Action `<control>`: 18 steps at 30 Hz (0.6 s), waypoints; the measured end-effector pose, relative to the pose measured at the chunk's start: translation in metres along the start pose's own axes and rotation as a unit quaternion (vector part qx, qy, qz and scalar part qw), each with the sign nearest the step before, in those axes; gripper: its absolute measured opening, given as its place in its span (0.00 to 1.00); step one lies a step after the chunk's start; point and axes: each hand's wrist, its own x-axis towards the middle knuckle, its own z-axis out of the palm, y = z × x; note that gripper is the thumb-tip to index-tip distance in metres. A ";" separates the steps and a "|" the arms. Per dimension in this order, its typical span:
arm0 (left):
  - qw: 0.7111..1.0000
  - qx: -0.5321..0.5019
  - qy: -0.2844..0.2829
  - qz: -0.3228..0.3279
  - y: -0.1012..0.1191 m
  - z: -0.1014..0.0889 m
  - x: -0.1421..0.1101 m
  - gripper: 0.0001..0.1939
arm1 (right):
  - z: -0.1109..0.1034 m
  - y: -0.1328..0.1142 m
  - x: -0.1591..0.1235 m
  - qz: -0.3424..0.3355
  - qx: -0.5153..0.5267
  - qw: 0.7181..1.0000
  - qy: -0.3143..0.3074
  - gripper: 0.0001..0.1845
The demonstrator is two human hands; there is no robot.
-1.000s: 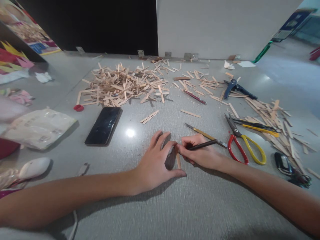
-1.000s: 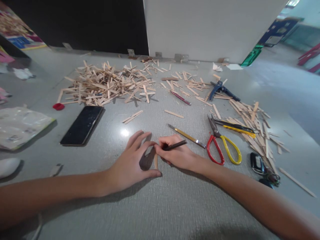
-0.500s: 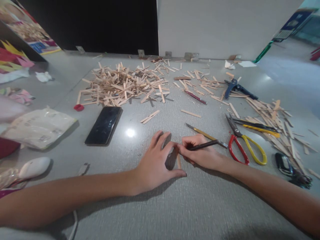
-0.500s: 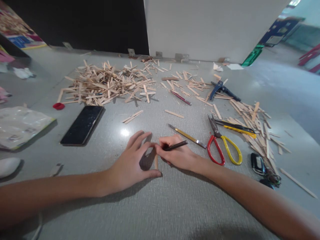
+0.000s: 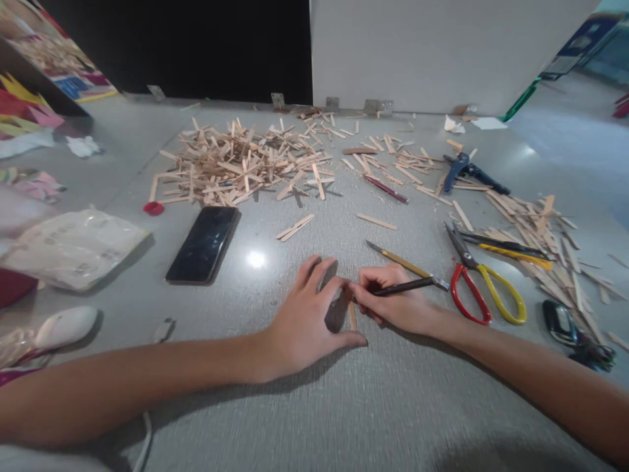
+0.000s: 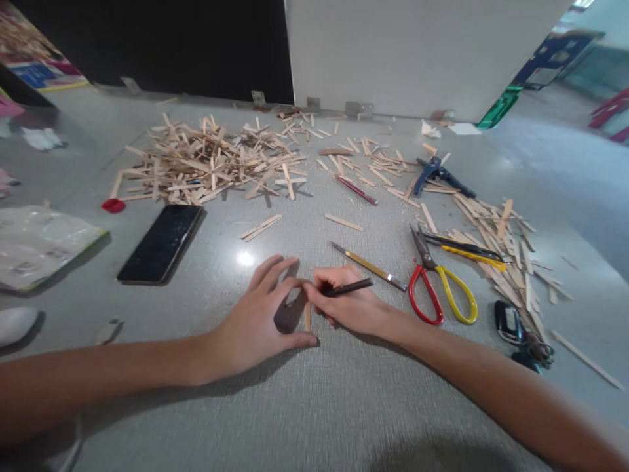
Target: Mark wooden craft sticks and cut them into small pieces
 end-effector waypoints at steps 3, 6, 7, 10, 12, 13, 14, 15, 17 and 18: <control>1.000 0.001 -0.007 -0.004 0.000 0.000 0.000 0.43 | 0.000 -0.002 0.000 0.006 -0.003 1.000 -0.001 0.25; 1.000 -0.007 -0.004 -0.002 0.000 -0.001 0.000 0.43 | -0.001 -0.002 0.000 0.015 -0.014 1.000 -0.003 0.25; 1.000 -0.009 -0.002 -0.002 0.000 -0.001 -0.001 0.42 | -0.002 -0.002 -0.001 0.014 -0.018 1.000 -0.002 0.25; 1.000 -0.011 -0.001 0.000 -0.001 -0.001 -0.001 0.41 | -0.002 -0.001 -0.001 0.008 -0.025 1.000 -0.003 0.25; 1.000 -0.013 0.001 0.004 -0.002 -0.001 -0.001 0.41 | -0.002 -0.001 -0.001 0.008 -0.024 1.000 -0.003 0.25; 1.000 -0.015 0.003 0.006 -0.002 -0.001 -0.001 0.41 | -0.002 -0.001 -0.001 0.010 -0.023 1.000 -0.003 0.25; 1.000 -0.015 0.004 0.006 -0.002 -0.001 -0.001 0.41 | -0.002 -0.002 -0.001 0.011 -0.020 1.000 -0.004 0.25; 1.000 -0.015 0.004 0.005 -0.002 -0.001 -0.002 0.41 | -0.002 -0.002 -0.001 0.012 -0.018 1.000 -0.004 0.25; 1.000 -0.015 0.001 0.001 -0.001 -0.001 -0.002 0.41 | -0.002 -0.002 -0.001 0.012 -0.014 1.000 -0.004 0.24; 1.000 -0.015 -0.001 0.000 -0.001 -0.001 -0.002 0.41 | -0.002 -0.003 0.000 0.011 -0.014 1.000 -0.005 0.24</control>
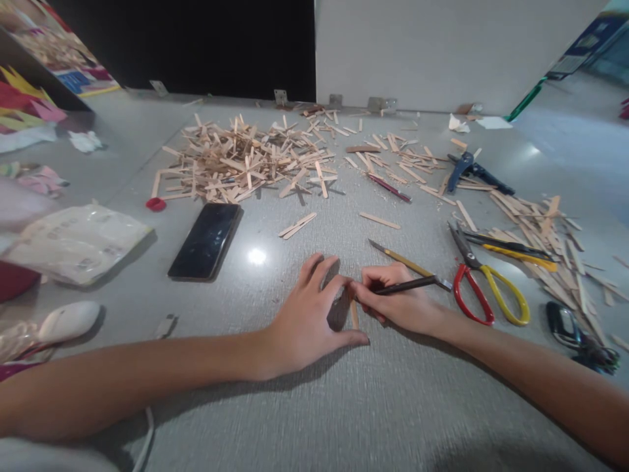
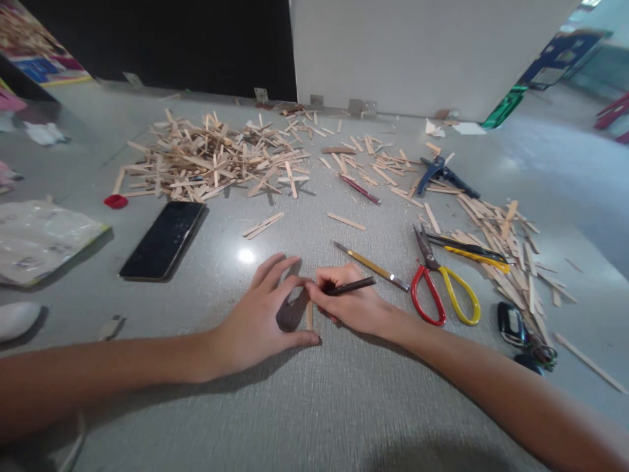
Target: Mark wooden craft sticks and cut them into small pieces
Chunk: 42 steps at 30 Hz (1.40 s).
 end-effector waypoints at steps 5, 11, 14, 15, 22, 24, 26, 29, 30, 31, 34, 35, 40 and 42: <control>1.000 -0.002 -0.005 -0.003 0.001 0.000 0.001 0.41 | 0.000 0.000 0.000 -0.002 -0.006 1.000 0.001 0.23; 1.000 -0.002 0.000 0.002 0.001 0.000 0.001 0.40 | 0.000 -0.001 0.000 0.005 -0.013 1.000 0.006 0.26; 1.000 0.001 -0.002 0.000 0.001 0.000 0.001 0.41 | 0.000 -0.001 0.000 -0.001 -0.014 1.000 0.000 0.26; 1.000 0.000 -0.002 -0.001 0.001 0.000 0.001 0.41 | 0.000 -0.001 0.000 -0.004 -0.016 1.000 -0.001 0.26; 1.000 -0.012 0.008 0.008 -0.002 0.001 0.000 0.41 | -0.001 0.001 0.001 -0.020 -0.029 0.999 -0.004 0.25; 1.000 -0.010 0.003 0.005 -0.001 0.000 0.000 0.41 | -0.002 0.001 0.001 -0.022 -0.025 0.999 -0.007 0.24; 1.000 -0.007 -0.004 -0.001 0.000 0.000 0.000 0.41 | -0.002 0.001 0.001 -0.020 -0.026 0.999 -0.010 0.24; 1.000 -0.005 -0.006 -0.003 0.002 -0.001 0.001 0.41 | -0.002 0.002 0.001 -0.020 -0.036 0.999 -0.007 0.25; 1.000 -0.006 -0.004 -0.002 0.002 -0.001 0.001 0.41 | -0.002 0.002 0.001 -0.021 -0.038 0.999 -0.007 0.25; 1.000 -0.007 -0.002 0.000 0.001 -0.001 0.000 0.41 | -0.002 0.002 0.001 -0.023 -0.040 0.999 -0.005 0.25; 1.000 -0.013 0.000 0.001 0.000 -0.001 0.000 0.41 | -0.002 0.002 0.002 -0.029 -0.045 0.999 -0.004 0.25; 1.000 -0.014 0.000 0.001 0.000 0.000 0.000 0.41 | -0.002 0.002 0.002 -0.031 -0.046 0.998 -0.004 0.25; 1.000 -0.015 0.004 0.004 -0.001 0.001 0.000 0.40 | -0.002 0.000 0.002 -0.022 -0.050 0.998 -0.005 0.24; 1.000 -0.011 0.004 0.001 0.000 0.000 0.000 0.41 | -0.002 0.000 0.002 -0.021 -0.052 0.998 -0.005 0.24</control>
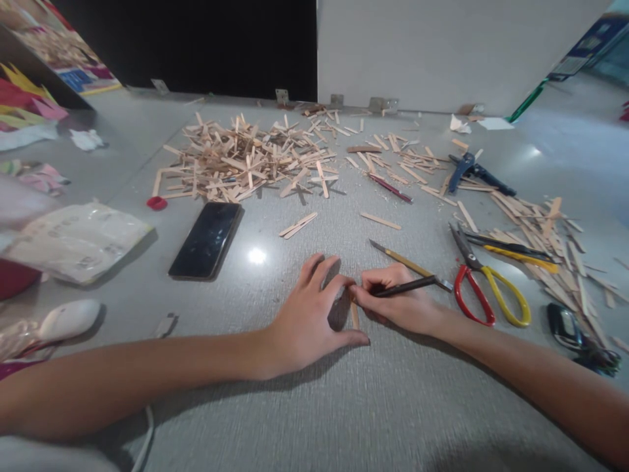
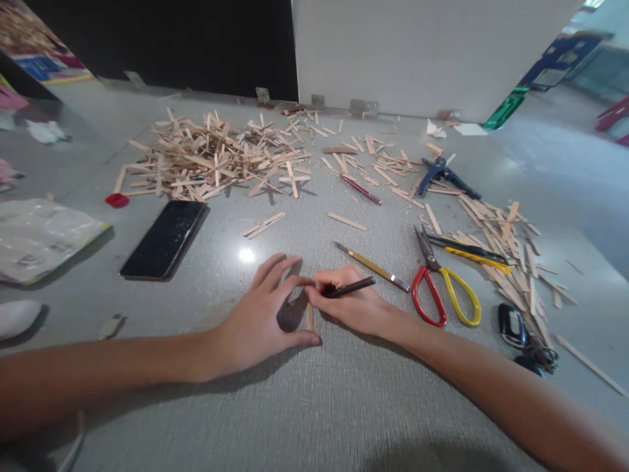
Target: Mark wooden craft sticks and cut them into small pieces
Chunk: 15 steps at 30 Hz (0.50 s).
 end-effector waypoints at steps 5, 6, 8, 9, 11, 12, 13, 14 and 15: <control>1.000 0.003 -0.016 -0.011 0.003 -0.002 0.001 0.43 | 0.000 0.000 0.000 -0.008 0.000 1.000 -0.002 0.24; 1.000 0.005 -0.018 -0.012 0.003 -0.002 0.001 0.43 | 0.000 0.000 0.000 -0.010 -0.001 1.000 -0.002 0.23; 1.000 0.008 -0.017 -0.012 0.004 -0.002 0.001 0.43 | 0.000 0.000 0.001 -0.021 -0.011 1.000 0.003 0.23; 1.000 0.008 -0.016 -0.010 0.003 -0.003 0.001 0.43 | -0.001 0.000 0.001 -0.028 -0.018 0.999 0.007 0.22; 1.000 0.007 -0.013 -0.007 0.003 -0.002 0.000 0.42 | -0.001 0.000 0.002 -0.038 -0.028 0.999 0.011 0.22; 1.000 0.006 -0.013 -0.007 0.003 -0.002 0.000 0.43 | -0.001 -0.001 0.002 -0.040 -0.031 0.999 0.011 0.22; 1.000 0.006 -0.013 -0.006 0.003 -0.002 0.000 0.43 | -0.001 -0.001 0.002 -0.042 -0.033 0.998 0.010 0.22; 1.000 0.006 -0.013 -0.007 0.002 -0.002 0.000 0.43 | -0.001 -0.001 0.002 -0.045 -0.036 0.998 0.009 0.22; 1.000 0.007 -0.013 -0.007 0.002 -0.002 0.001 0.43 | -0.002 -0.001 0.002 -0.049 -0.038 0.998 0.009 0.22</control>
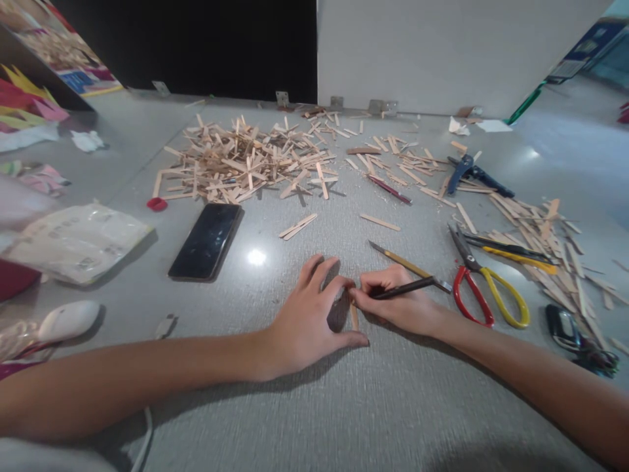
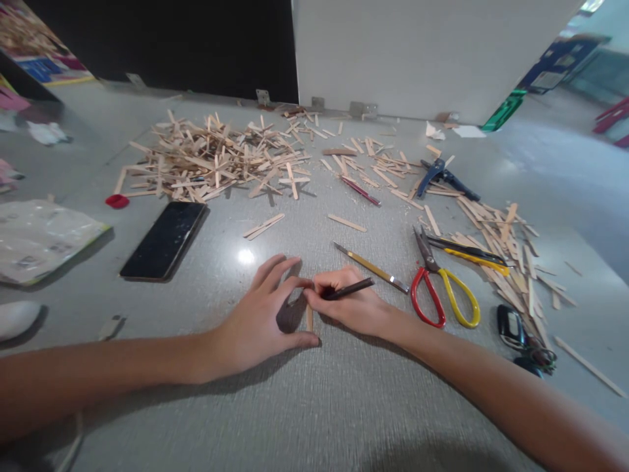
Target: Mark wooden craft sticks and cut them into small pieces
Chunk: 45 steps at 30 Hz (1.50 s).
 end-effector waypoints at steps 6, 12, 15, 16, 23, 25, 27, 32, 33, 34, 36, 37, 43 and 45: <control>1.000 0.000 0.002 -0.001 0.000 0.001 0.000 0.44 | 0.000 0.002 0.000 -0.014 0.008 1.000 -0.001 0.22; 1.000 -0.003 -0.002 -0.004 0.000 0.000 0.001 0.44 | 0.000 0.002 0.000 -0.026 0.008 1.000 0.000 0.21; 1.000 0.002 0.003 0.001 0.000 0.001 0.001 0.44 | 0.001 0.002 -0.002 -0.010 0.009 1.000 0.020 0.22; 1.000 0.003 0.004 0.002 0.000 0.001 0.001 0.43 | 0.001 0.002 -0.003 0.001 0.013 1.000 0.027 0.23; 1.000 0.007 0.016 0.015 -0.003 0.002 -0.001 0.42 | 0.003 0.002 -0.004 0.040 0.040 0.998 0.023 0.23; 1.000 0.006 0.020 0.019 -0.005 0.003 -0.001 0.42 | 0.003 0.002 -0.004 0.047 0.045 0.998 0.020 0.22; 1.000 0.006 0.022 0.021 -0.006 0.004 -0.001 0.42 | 0.003 0.002 -0.004 0.051 0.045 0.998 0.019 0.22; 1.000 0.009 0.019 0.014 -0.005 0.005 -0.001 0.43 | 0.002 0.000 -0.004 0.035 0.032 0.999 0.017 0.22; 1.000 0.008 0.016 0.012 -0.004 0.004 0.000 0.43 | 0.002 0.000 -0.004 0.034 0.030 0.999 0.014 0.22; 1.000 0.006 0.012 0.010 -0.003 0.004 0.000 0.43 | 0.001 0.000 -0.003 0.033 0.027 0.999 0.012 0.22; 1.000 0.002 0.007 0.008 -0.002 0.002 0.000 0.42 | 0.001 -0.001 -0.003 0.030 0.018 0.999 0.011 0.21; 1.000 0.000 0.007 0.007 -0.002 0.002 0.000 0.42 | 0.000 -0.001 -0.003 0.027 0.011 0.999 0.013 0.21; 1.000 -0.003 0.007 0.005 -0.002 0.002 0.000 0.43 | 0.000 -0.001 -0.001 0.012 -0.011 1.000 0.016 0.22; 1.000 -0.004 0.009 0.006 -0.002 0.002 0.000 0.43 | 0.000 0.000 -0.001 0.009 -0.015 1.000 0.013 0.22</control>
